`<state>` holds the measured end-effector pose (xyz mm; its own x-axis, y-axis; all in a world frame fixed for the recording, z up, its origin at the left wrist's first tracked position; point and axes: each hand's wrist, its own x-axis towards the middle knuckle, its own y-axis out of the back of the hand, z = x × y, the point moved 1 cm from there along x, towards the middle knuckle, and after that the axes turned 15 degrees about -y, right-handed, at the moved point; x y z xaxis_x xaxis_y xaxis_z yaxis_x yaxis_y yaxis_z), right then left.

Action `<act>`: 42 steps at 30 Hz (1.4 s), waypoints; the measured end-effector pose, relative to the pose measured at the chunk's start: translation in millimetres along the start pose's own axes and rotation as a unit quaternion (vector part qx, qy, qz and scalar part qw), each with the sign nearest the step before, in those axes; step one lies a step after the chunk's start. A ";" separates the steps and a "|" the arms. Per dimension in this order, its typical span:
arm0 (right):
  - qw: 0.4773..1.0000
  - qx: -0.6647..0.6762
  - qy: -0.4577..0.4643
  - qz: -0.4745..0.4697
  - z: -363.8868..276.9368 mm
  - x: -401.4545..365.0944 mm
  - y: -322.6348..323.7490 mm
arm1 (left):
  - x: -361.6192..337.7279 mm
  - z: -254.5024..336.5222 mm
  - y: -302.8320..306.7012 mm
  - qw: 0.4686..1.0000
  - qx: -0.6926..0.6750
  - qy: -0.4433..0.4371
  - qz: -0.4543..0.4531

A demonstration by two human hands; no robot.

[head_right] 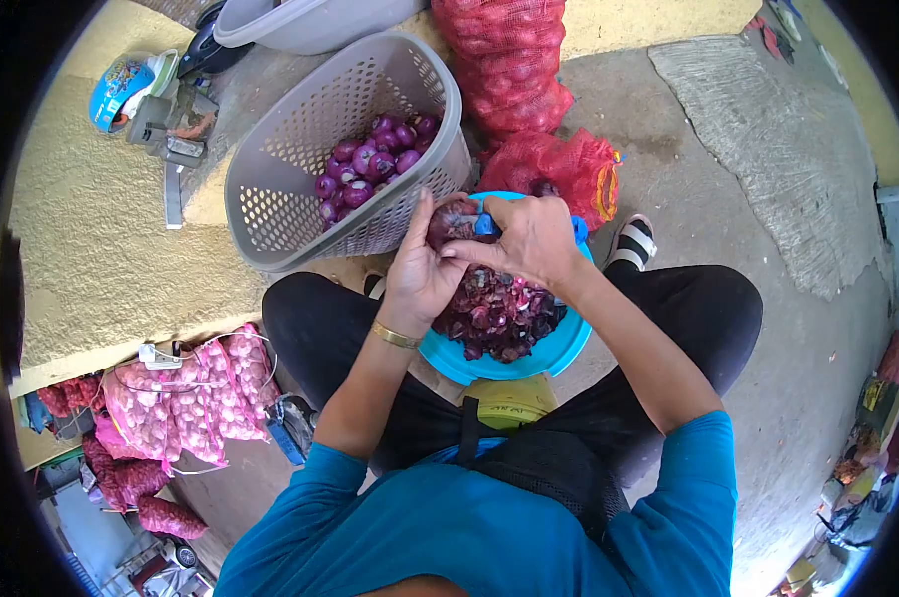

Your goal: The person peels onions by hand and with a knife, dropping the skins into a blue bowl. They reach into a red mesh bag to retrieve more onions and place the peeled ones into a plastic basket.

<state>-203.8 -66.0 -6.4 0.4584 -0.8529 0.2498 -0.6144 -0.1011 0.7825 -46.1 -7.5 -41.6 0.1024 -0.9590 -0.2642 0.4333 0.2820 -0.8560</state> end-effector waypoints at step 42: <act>0.999 0.016 -0.002 -0.032 -0.5 13.3 -2.6 | -2.9 19.4 -43.5 0.996 0.065 -0.054 0.040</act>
<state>-195.7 -76.8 -4.8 0.4955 -0.8460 0.1970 -0.6043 -0.1728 0.7778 -47.9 -17.5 5.0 0.2339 -0.9328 -0.2742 0.5315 0.3588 -0.7673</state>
